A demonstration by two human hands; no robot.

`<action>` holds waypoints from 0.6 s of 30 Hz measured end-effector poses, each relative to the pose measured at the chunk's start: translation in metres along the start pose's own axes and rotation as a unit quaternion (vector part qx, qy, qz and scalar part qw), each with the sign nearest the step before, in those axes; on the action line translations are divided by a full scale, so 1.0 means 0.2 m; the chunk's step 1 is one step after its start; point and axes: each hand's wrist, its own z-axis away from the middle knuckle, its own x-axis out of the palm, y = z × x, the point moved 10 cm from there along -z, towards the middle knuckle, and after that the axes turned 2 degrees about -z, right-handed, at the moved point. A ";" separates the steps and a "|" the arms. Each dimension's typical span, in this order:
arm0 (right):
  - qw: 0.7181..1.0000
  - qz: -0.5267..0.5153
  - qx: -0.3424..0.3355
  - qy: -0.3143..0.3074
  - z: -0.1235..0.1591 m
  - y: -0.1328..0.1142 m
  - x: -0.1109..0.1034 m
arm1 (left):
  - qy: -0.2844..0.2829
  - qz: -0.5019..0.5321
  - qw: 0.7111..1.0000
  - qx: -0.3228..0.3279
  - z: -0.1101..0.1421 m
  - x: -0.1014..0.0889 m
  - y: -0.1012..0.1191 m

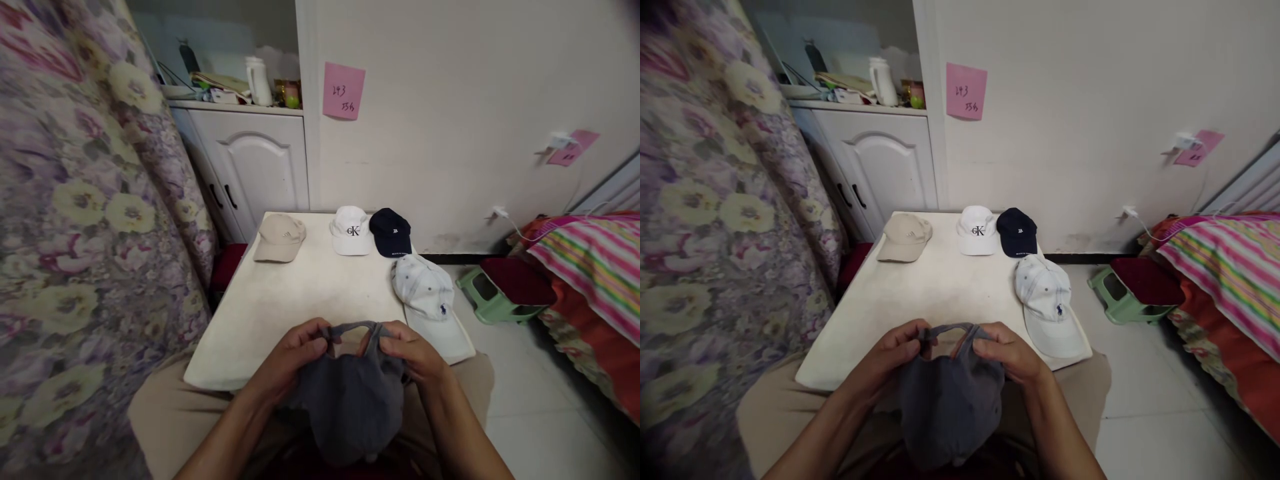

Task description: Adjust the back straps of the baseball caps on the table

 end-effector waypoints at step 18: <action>0.984 -0.114 -0.073 0.120 0.04 -0.02 -0.16 | -0.030 -0.121 0.991 0.048 0.09 0.09 0.24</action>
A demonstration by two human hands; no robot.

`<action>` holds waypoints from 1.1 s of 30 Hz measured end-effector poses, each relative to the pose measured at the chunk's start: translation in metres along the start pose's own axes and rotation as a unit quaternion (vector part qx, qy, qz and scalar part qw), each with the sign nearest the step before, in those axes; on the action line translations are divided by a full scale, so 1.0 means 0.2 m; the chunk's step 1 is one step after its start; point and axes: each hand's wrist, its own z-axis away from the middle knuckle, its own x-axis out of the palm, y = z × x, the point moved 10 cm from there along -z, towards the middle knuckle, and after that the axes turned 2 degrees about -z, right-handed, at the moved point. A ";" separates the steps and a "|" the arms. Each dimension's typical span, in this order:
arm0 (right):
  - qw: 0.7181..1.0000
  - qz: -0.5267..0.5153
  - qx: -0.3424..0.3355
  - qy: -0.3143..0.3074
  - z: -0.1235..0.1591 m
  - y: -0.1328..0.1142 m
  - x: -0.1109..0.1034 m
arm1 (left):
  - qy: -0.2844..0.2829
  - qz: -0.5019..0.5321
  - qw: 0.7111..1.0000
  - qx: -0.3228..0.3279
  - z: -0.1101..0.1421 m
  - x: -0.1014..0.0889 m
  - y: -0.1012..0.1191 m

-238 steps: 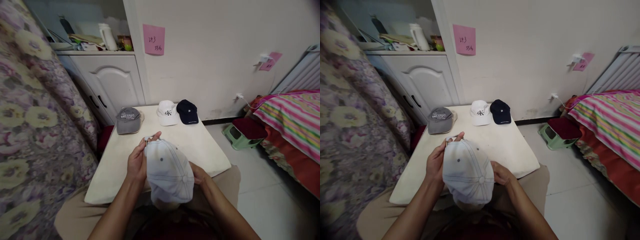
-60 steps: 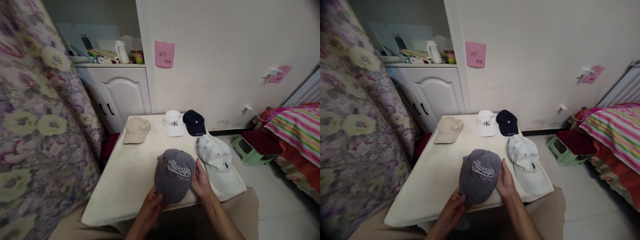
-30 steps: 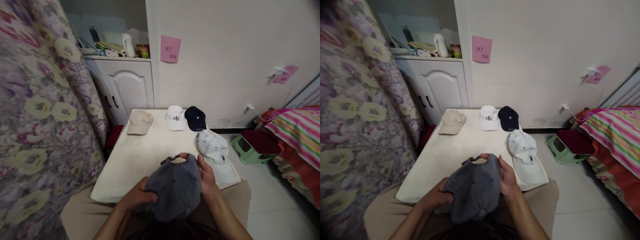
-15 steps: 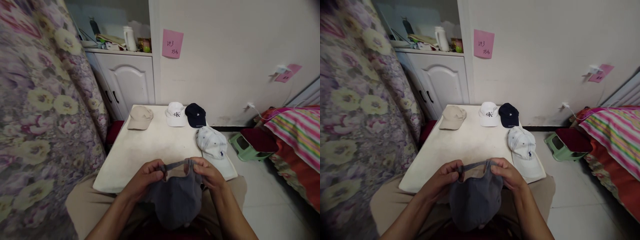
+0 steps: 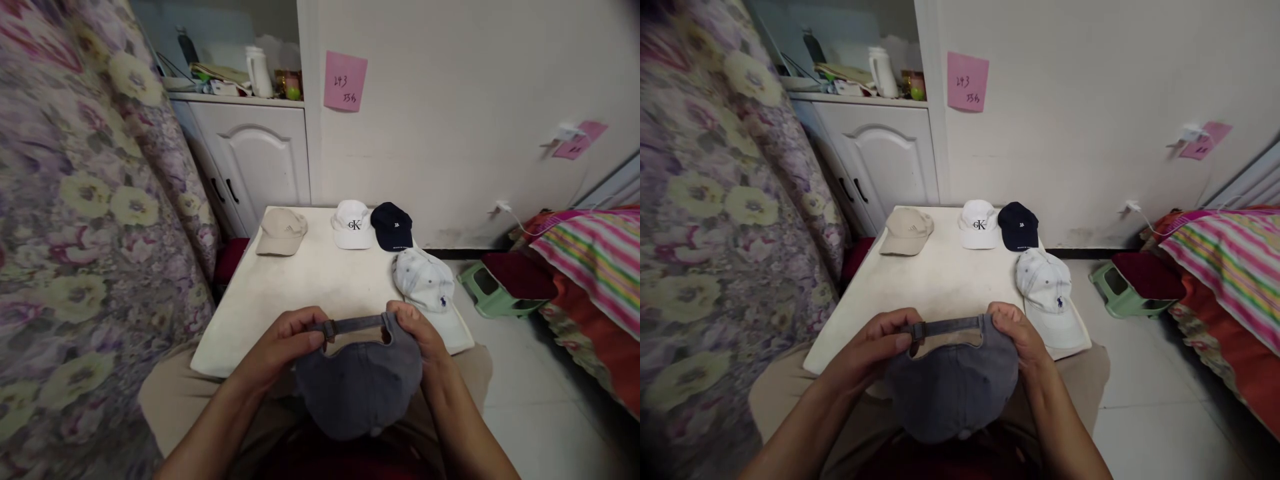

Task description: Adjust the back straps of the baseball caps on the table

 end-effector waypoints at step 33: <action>0.959 0.254 -0.018 -0.120 0.01 -0.13 0.24 | 0.021 -0.180 0.983 -0.014 -0.01 0.07 0.00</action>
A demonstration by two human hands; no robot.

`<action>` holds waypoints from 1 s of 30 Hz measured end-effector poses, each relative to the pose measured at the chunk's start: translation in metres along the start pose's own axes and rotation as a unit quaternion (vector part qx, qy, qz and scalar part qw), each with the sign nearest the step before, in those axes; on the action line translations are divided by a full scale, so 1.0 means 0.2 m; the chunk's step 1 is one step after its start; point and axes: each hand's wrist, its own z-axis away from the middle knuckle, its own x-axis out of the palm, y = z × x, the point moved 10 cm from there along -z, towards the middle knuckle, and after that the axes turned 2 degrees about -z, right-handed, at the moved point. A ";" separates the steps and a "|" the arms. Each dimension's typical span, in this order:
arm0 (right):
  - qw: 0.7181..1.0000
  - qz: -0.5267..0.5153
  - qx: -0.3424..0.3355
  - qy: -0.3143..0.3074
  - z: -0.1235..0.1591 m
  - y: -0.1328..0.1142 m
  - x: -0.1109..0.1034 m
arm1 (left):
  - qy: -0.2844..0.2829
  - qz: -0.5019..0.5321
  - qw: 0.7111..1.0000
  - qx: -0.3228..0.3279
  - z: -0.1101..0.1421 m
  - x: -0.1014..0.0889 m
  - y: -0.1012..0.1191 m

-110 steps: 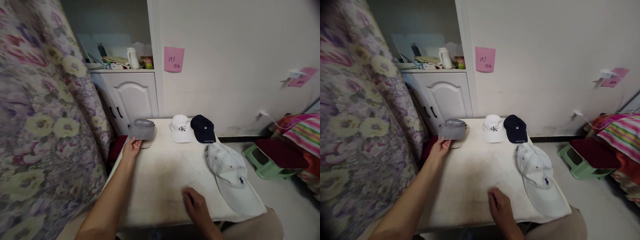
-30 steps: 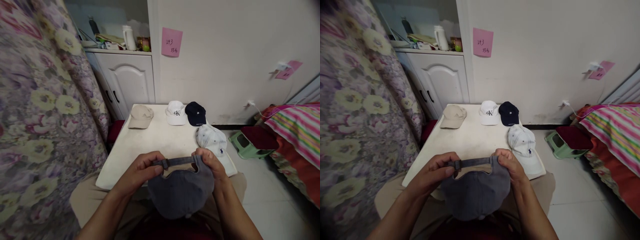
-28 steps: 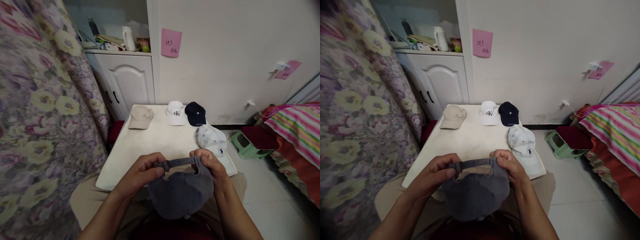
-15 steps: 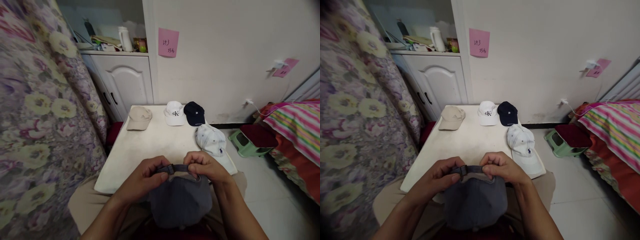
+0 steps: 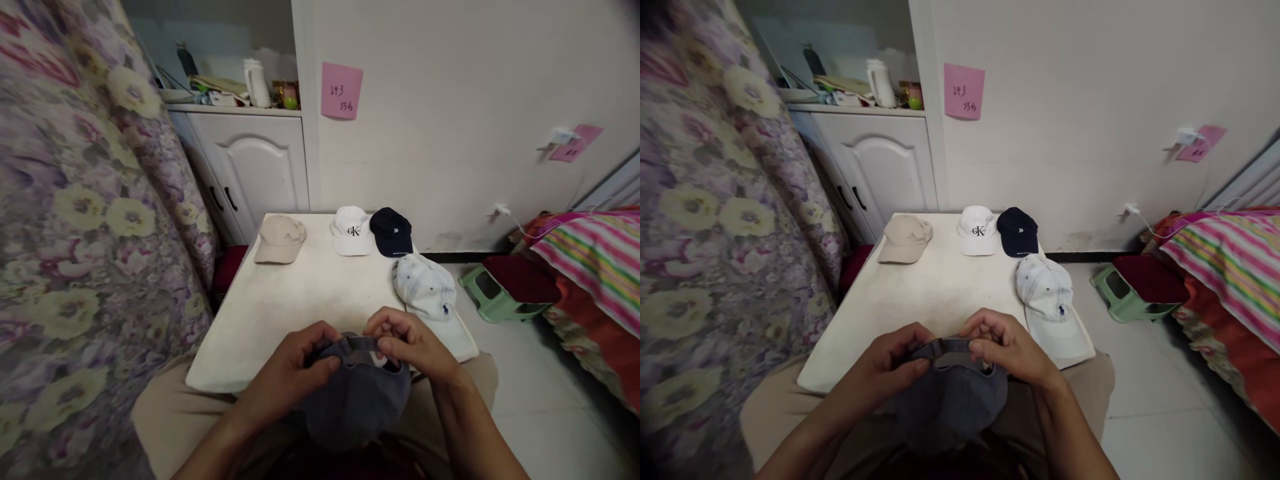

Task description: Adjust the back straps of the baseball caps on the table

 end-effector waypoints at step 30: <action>0.990 0.127 -0.019 0.053 -0.03 0.11 0.12 | 0.053 0.125 0.988 -0.077 0.04 -0.01 -0.33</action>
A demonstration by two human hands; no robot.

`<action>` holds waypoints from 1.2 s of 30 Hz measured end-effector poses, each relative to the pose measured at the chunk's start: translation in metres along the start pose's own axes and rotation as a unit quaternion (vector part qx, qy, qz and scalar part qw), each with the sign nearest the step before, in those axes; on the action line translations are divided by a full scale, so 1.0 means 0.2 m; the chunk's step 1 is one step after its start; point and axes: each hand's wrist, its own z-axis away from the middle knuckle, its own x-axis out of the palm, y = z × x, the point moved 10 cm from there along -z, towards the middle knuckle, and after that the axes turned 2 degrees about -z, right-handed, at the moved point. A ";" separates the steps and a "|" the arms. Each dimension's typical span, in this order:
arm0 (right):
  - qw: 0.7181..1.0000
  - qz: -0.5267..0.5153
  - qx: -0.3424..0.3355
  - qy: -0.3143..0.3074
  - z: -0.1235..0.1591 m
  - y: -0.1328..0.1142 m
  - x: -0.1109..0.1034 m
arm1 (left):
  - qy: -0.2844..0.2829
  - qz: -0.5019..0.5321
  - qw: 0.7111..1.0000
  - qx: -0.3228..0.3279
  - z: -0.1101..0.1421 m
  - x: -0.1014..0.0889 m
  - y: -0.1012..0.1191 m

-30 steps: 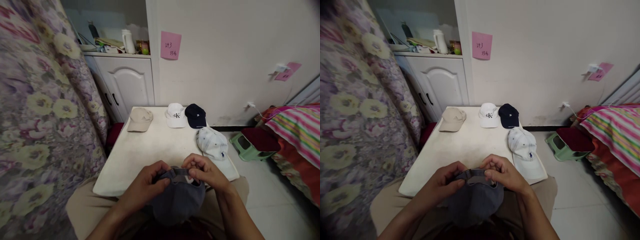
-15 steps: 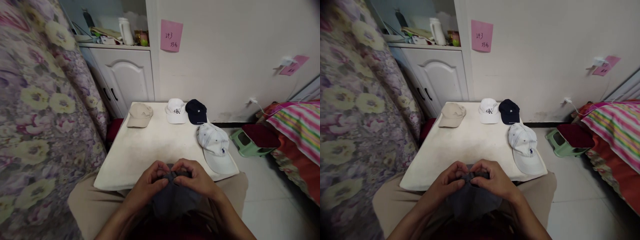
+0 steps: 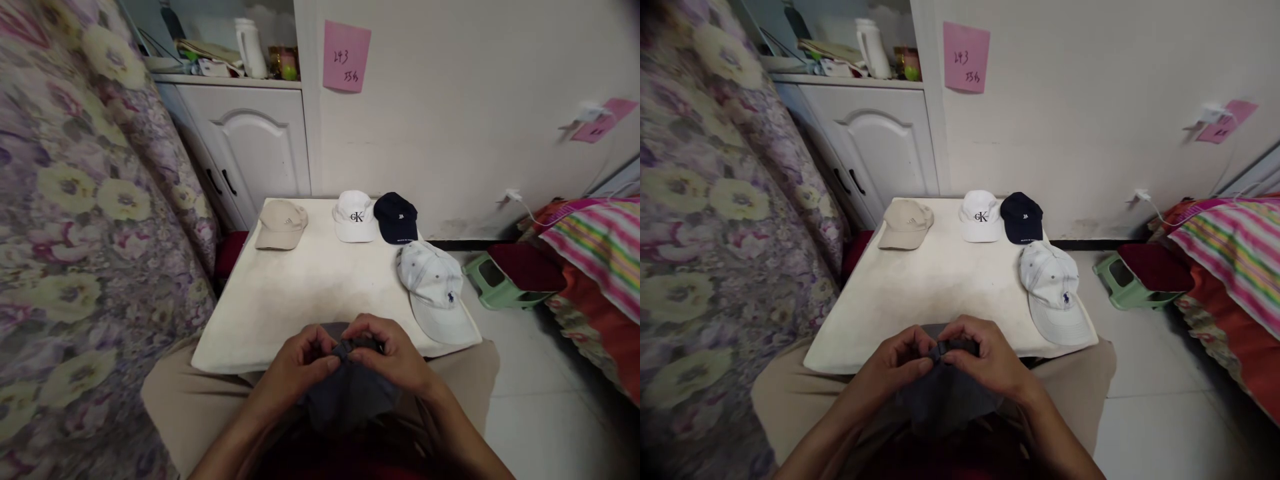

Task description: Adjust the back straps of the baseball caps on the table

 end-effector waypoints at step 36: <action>0.995 -0.094 0.000 -0.020 -0.01 0.06 0.01 | 0.039 0.056 0.997 0.021 -0.05 0.01 -0.03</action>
